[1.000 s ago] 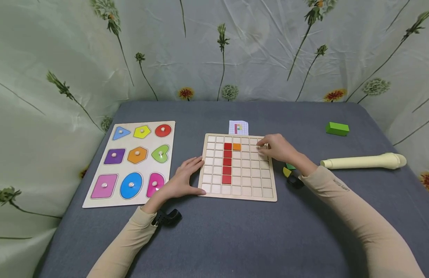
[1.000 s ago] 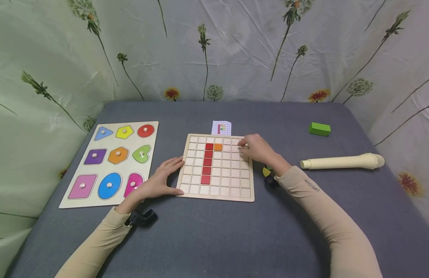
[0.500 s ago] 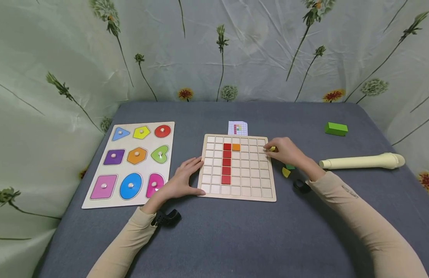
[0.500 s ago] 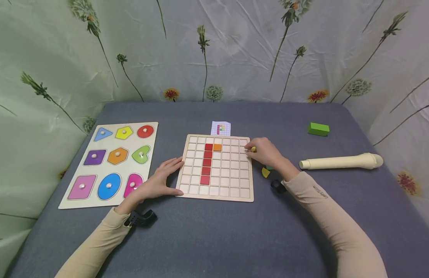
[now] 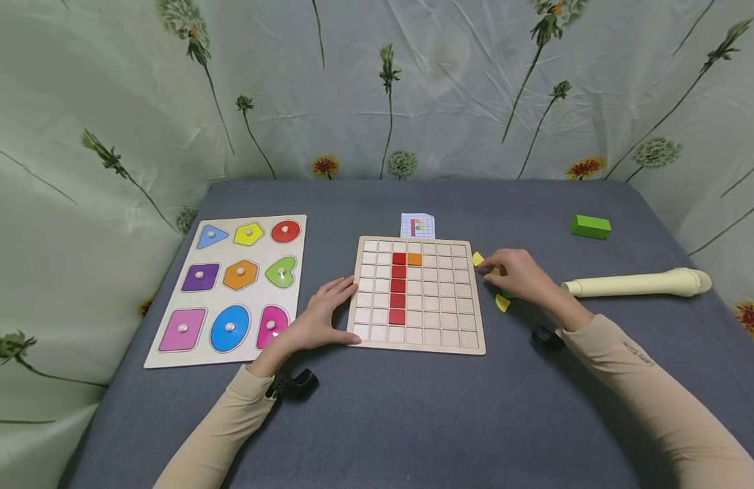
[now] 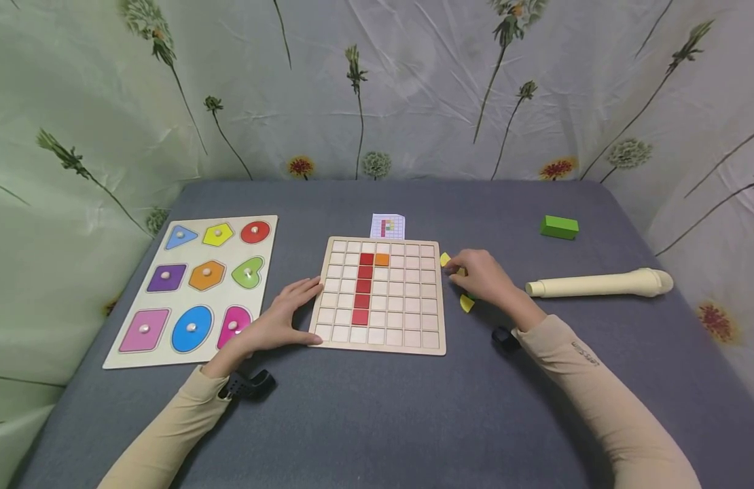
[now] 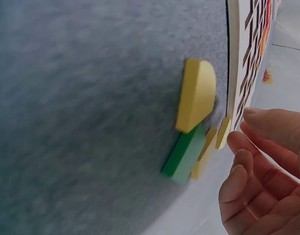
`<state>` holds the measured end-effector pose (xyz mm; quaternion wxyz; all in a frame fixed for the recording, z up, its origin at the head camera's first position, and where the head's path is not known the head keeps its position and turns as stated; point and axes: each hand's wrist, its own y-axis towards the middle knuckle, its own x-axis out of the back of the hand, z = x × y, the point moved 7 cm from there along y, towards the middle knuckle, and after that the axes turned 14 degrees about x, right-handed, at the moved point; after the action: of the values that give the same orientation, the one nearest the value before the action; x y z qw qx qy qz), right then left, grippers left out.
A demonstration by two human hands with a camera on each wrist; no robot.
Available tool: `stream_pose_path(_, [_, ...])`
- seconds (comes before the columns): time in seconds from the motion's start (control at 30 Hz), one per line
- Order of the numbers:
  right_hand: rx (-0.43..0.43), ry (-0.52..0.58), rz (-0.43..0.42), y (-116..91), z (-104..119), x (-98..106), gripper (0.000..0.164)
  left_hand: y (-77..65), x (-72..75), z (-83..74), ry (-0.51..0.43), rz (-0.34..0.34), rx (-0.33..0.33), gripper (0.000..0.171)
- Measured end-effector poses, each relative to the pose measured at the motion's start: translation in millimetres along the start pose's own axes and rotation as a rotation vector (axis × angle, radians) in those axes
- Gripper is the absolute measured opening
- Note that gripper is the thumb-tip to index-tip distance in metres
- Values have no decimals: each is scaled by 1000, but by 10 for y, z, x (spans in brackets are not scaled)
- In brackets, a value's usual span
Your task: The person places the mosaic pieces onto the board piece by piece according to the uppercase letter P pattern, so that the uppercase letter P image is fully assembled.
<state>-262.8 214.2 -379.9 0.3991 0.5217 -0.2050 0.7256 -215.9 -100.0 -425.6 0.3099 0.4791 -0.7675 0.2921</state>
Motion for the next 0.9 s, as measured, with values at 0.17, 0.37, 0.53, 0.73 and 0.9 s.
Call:
stream_pose_path(0.17, [-4,-9,-8,-104,-33,37,20,2,2,-1,0,-2,-3,95])
stream_pose_path(0.37, [14,-31,-19,-209,-57,65,21,-4,1,1,-2,0,1,96])
stream_pose_path(0.53, [13,-34,-16,-291,-76,81,21,-5,-3,-2,-3,0,1,95])
stream_pose_path(0.73, [12,-23,-15,-360,-107,71,20,-8,-4,-2,-5,1,0,95])
stream_pose_path(0.9, [16,-16,-6,-398,-125,52,22,-7,-8,5,-5,5,4,95])
